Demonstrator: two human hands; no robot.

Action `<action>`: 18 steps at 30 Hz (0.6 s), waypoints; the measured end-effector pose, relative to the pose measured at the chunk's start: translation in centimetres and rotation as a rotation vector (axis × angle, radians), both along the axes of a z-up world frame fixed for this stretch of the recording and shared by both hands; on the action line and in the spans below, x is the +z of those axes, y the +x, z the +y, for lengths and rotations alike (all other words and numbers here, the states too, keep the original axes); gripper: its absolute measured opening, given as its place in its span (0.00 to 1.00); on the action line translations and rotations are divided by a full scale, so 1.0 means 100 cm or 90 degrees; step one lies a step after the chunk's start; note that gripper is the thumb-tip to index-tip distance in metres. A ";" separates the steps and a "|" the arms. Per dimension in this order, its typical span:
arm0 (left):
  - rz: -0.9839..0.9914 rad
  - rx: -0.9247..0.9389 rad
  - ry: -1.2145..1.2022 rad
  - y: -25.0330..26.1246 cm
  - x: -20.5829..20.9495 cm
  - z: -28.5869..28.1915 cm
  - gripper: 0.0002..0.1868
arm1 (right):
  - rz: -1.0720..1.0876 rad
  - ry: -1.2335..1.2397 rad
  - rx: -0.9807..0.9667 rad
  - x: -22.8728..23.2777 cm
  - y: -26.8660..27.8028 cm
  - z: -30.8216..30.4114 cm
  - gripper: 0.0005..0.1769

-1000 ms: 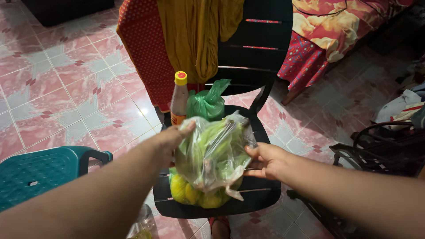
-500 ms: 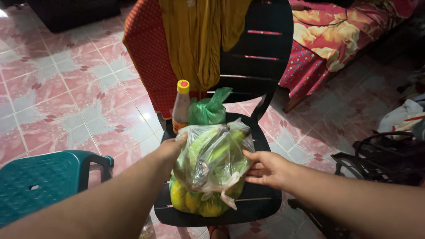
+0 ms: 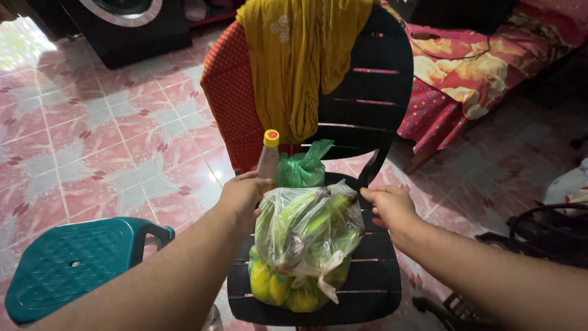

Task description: The person removes several plastic bags containing vegetables and other food items from a refrigerator and places them on a chair. The person also takes out a few containers and places them on the chair.

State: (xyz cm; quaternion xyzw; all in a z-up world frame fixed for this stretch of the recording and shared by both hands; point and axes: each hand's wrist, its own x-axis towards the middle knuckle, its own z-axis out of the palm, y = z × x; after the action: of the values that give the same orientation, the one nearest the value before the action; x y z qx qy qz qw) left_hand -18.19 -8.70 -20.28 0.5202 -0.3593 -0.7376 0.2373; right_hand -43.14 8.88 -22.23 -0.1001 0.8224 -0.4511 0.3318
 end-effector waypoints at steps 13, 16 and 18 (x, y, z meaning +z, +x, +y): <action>0.121 -0.067 -0.029 0.033 0.128 0.018 0.26 | -0.358 -0.190 0.175 0.141 0.044 -0.101 0.18; 0.174 -0.034 -0.064 0.064 0.181 0.032 0.28 | -0.386 -0.265 0.250 0.198 0.075 -0.113 0.16; 0.176 0.003 -0.102 0.082 0.208 0.040 0.27 | -0.379 -0.291 0.315 0.227 0.101 -0.119 0.16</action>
State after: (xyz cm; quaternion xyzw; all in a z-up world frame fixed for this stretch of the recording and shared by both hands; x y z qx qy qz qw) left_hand -9.98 -4.65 0.51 0.3940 -0.3794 -0.7707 0.3268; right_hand -33.07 -2.99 0.47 -0.2301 0.5217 -0.5371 0.6216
